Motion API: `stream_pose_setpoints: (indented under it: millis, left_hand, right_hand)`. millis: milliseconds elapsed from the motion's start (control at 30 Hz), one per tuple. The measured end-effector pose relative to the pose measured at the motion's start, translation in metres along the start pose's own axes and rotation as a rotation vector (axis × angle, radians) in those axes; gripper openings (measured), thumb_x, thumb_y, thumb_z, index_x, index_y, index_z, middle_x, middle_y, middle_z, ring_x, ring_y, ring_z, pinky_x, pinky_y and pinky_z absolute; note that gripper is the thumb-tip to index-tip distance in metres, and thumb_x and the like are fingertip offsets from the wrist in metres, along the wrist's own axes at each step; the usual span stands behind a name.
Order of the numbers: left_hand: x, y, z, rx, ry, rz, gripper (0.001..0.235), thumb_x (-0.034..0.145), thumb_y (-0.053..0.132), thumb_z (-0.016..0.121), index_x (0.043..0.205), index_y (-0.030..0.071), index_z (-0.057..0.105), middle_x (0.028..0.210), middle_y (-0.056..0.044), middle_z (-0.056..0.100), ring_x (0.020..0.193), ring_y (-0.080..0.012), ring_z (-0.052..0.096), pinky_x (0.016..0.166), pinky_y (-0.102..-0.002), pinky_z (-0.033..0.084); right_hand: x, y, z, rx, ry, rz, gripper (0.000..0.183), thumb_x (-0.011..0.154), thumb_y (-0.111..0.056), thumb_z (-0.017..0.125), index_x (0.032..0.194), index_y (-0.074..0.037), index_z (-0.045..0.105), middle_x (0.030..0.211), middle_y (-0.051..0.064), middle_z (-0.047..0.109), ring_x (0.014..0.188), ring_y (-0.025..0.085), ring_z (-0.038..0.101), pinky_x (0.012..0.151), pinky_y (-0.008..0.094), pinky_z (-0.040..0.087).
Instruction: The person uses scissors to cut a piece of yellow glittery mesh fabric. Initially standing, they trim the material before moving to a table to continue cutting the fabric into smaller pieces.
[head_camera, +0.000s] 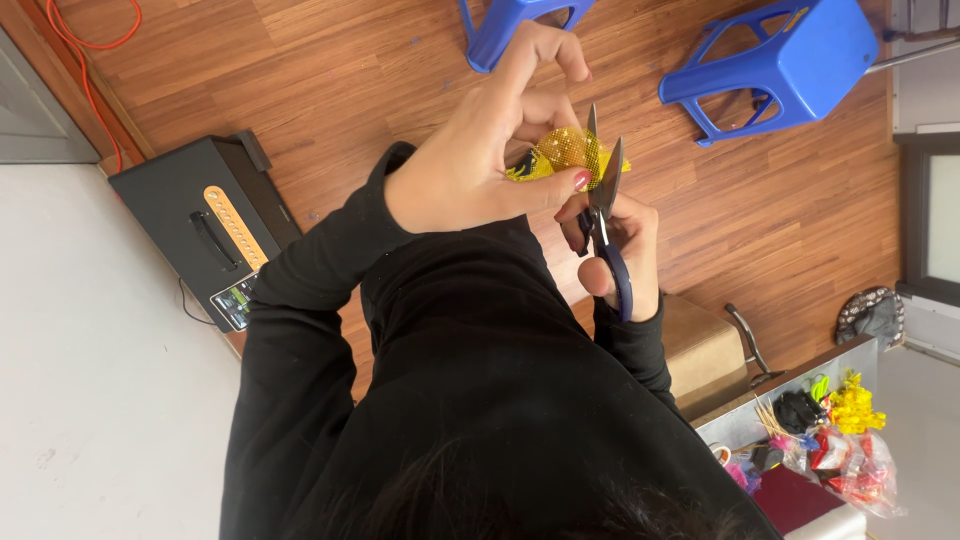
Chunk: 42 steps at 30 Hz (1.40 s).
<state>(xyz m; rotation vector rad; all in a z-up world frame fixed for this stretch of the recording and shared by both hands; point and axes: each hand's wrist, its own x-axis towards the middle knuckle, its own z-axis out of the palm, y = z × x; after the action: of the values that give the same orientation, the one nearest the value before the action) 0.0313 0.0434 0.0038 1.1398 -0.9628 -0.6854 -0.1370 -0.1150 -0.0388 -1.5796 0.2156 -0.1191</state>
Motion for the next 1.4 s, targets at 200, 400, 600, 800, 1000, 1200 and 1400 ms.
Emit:
stream_pose_setpoints:
  millis: [200,400,600,800,1000,1200,1400]
  left_hand:
    - [-0.007,0.009,-0.003,0.082,0.018,-0.031,0.048,0.101,0.009,0.069,0.124,0.015,0.027,0.090,-0.009,0.067,0.075,-0.0132,0.067,0.061,-0.019,0.047]
    - [-0.008,0.006,-0.010,0.152,0.003,0.013,0.052,0.101,0.010,0.070,0.129,0.014,0.025,0.122,-0.008,0.049,0.081,-0.0138,0.065,0.063,-0.020,0.051]
    - [-0.007,0.007,-0.016,0.169,0.017,0.026,0.064,0.099,-0.008,0.078,0.131,0.012,0.026,0.134,-0.008,0.035,0.087,-0.0152,0.072,0.086,-0.025,0.069]
    - [-0.005,0.007,-0.021,0.252,-0.027,0.021,0.070,0.099,-0.006,0.081,0.136,0.009,0.023,0.139,-0.010,0.036,0.089,-0.0178,0.076,0.085,-0.027,0.071]
    - [-0.005,0.009,-0.024,0.315,-0.031,0.024,0.074,0.101,-0.004,0.084,0.138,0.009,0.021,0.138,-0.011,0.036,0.087,-0.0180,0.080,0.081,-0.026,0.073]
    - [-0.004,0.015,-0.027,0.354,-0.074,0.025,0.074,0.099,-0.003,0.083,0.133,0.010,0.019,0.130,-0.012,0.046,0.080,-0.0192,0.080,0.079,-0.028,0.073]
    - [-0.003,0.017,-0.027,0.403,-0.115,-0.003,0.073,0.098,0.007,0.086,0.132,0.010,0.021,0.089,-0.011,0.077,0.072,-0.0188,0.080,0.077,-0.027,0.070]
  right_hand:
    - [0.001,-0.005,0.004,-0.053,0.003,0.029,0.087,0.068,-0.088,0.070,0.095,-0.006,0.064,0.065,-0.003,0.041,0.062,0.006,0.033,0.063,0.025,0.022]
    - [0.002,-0.008,0.004,-0.049,-0.023,0.031,0.084,0.069,-0.086,0.070,0.093,-0.006,0.063,0.065,-0.003,0.041,0.061,0.006,0.032,0.062,0.024,0.022]
    - [0.000,0.006,-0.007,-0.032,-0.023,0.083,0.085,0.062,-0.082,0.075,0.092,-0.002,0.065,0.062,-0.002,0.043,0.058,0.005,0.032,0.058,0.024,0.021]
    - [-0.001,0.007,-0.009,0.009,-0.042,0.094,0.083,0.063,-0.077,0.077,0.093,0.000,0.065,0.061,-0.001,0.037,0.057,0.006,0.026,0.057,0.026,0.016]
    - [-0.004,0.004,-0.013,-0.062,-0.059,0.115,0.078,0.067,-0.075,0.074,0.093,-0.002,0.066,0.061,-0.003,0.035,0.058,0.006,0.026,0.058,0.025,0.019]
    - [-0.005,0.006,-0.019,-0.097,-0.102,0.111,0.073,0.069,-0.071,0.074,0.091,-0.002,0.064,0.061,-0.003,0.032,0.060,0.008,0.023,0.061,0.025,0.020]
    - [-0.008,0.002,-0.025,-0.175,-0.120,0.128,0.071,0.069,-0.070,0.073,0.089,-0.003,0.065,0.062,-0.002,0.034,0.061,0.008,0.025,0.061,0.025,0.022]
